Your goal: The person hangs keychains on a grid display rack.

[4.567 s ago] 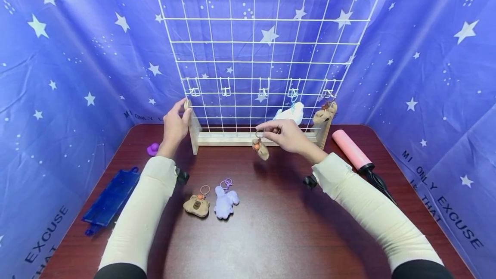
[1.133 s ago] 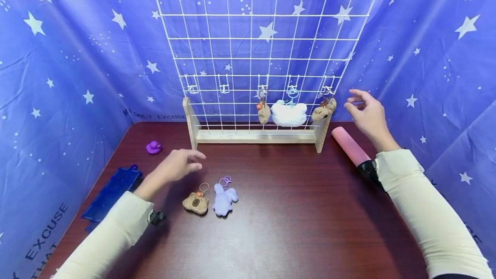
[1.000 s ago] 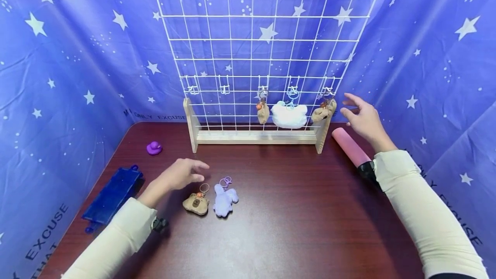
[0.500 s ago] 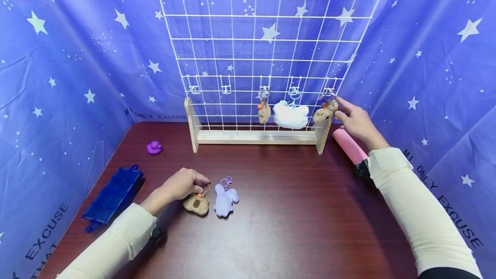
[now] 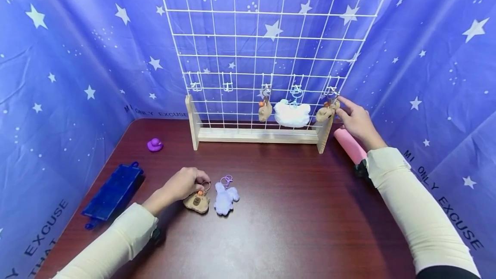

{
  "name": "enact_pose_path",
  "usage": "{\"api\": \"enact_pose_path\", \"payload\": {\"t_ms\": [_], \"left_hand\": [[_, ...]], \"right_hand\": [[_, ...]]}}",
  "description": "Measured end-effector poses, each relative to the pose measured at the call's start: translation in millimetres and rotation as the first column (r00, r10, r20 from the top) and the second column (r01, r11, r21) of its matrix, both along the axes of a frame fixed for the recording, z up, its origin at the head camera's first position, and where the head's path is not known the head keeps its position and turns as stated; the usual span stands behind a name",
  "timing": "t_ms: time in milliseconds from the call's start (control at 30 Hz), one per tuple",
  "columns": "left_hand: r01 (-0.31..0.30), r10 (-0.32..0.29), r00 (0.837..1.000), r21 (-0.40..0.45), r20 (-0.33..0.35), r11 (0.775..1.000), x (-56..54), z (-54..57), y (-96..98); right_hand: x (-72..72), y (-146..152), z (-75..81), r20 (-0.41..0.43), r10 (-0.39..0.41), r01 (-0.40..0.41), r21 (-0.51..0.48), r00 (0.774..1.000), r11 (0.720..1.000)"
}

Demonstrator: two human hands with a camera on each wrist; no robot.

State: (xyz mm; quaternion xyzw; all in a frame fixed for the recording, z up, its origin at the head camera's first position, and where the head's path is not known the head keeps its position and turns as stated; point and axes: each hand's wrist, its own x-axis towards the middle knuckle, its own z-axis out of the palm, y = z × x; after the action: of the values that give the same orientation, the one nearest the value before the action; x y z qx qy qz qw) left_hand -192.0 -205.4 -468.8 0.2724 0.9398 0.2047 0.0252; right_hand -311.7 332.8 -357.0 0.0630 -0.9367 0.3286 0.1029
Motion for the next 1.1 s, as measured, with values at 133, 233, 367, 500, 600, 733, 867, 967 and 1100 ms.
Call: {"api": "enact_pose_path", "payload": {"t_ms": [133, 233, 367, 500, 600, 733, 867, 967, 1100], "left_hand": [[-0.006, 0.006, 1.000, 0.005, -0.010, 1.000, 0.6, 1.1, 1.1], [-0.032, 0.032, 0.999, 0.003, -0.010, 0.999, 2.1, 3.3, 2.3], [-0.063, 0.063, 0.998, -0.010, 0.000, 0.998, 3.6, 4.8, 3.8], [-0.055, 0.055, 0.998, -0.001, -0.005, 0.999, 5.1, 3.2, 2.7], [-0.043, 0.043, 0.999, 0.016, -0.021, 0.999, 7.0, 1.5, 0.8], [-0.037, 0.038, 0.999, 0.034, -0.019, 0.999, 10.1, 1.4, -1.7], [-0.067, 0.064, 0.997, 0.072, 0.043, 0.995, 9.5, 6.7, -3.0], [-0.087, 0.079, 0.994, 0.117, 0.077, 0.989, 7.2, 13.6, -4.2], [-0.086, 0.074, 0.994, 0.172, 0.077, 0.981, 3.9, 23.5, -6.0]], "right_hand": [[-0.3, 0.5, 0.5, -0.005, 0.000, 0.000, 0.001, 1.000, 1.000], [-0.4, 0.8, 1.4, -0.003, 0.002, -0.002, -0.005, 1.000, 1.000], [-0.3, 0.8, 1.5, 0.005, -0.005, 0.005, -0.010, 1.000, 1.000], [1.4, -0.3, 1.2, 0.014, -0.011, 0.011, -0.024, 1.000, 1.000], [2.4, -1.1, 0.1, 0.018, -0.010, 0.011, -0.042, 1.000, 0.999], [3.1, -1.6, -2.6, 0.025, -0.001, 0.003, -0.059, 1.000, 0.998], [2.9, -1.2, -3.0, 0.020, 0.007, -0.005, -0.060, 1.000, 0.998], [2.3, -0.5, -2.0, 0.010, 0.006, -0.005, -0.050, 1.000, 0.999], [1.0, 0.3, -1.8, 0.001, 0.001, -0.001, -0.047, 1.000, 0.999]]}}
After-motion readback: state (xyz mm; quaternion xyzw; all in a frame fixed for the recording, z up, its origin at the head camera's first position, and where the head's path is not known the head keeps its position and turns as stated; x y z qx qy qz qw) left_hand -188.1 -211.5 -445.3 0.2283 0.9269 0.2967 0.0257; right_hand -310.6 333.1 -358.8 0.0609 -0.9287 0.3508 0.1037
